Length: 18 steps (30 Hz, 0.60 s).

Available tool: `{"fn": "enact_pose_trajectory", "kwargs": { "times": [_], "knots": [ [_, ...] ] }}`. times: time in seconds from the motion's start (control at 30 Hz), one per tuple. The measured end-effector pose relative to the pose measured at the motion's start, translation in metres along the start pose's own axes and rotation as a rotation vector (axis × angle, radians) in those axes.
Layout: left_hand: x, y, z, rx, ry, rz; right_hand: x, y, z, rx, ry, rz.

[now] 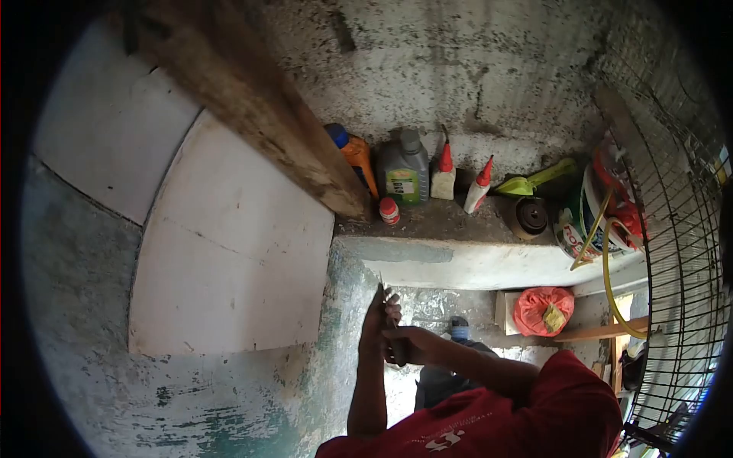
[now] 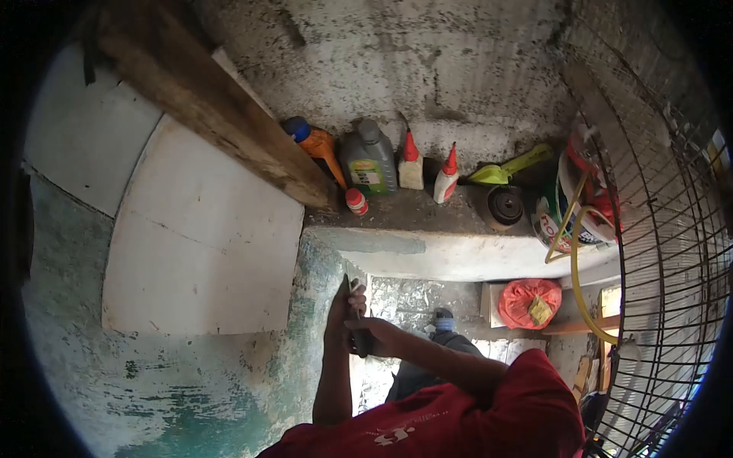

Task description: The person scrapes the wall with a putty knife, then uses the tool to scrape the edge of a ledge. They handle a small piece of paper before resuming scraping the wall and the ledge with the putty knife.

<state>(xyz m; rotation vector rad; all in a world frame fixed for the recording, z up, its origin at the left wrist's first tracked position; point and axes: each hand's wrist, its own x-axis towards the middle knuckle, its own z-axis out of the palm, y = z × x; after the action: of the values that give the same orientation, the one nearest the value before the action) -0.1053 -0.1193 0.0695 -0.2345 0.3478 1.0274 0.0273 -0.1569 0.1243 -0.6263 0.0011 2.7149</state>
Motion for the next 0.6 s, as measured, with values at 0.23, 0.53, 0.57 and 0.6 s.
{"fn": "enact_pose_trajectory", "kwargs": {
  "times": [0.23,0.53,0.57,0.6],
  "knots": [
    [-0.002,0.030,0.037,0.643,0.440,0.294,0.039,-0.018,0.007,-0.535,0.374,-0.168],
    [0.078,-0.022,-0.004,0.077,-0.128,0.117,-0.029,-0.055,-0.026,-1.572,0.716,-0.746],
    [0.087,-0.037,0.000,0.069,-0.097,0.073,-0.039,-0.059,-0.031,-1.594,0.761,-0.747],
    [0.097,-0.051,0.002,0.062,-0.111,0.040,-0.050,-0.063,-0.037,-1.616,0.805,-0.743]
  ]
}}
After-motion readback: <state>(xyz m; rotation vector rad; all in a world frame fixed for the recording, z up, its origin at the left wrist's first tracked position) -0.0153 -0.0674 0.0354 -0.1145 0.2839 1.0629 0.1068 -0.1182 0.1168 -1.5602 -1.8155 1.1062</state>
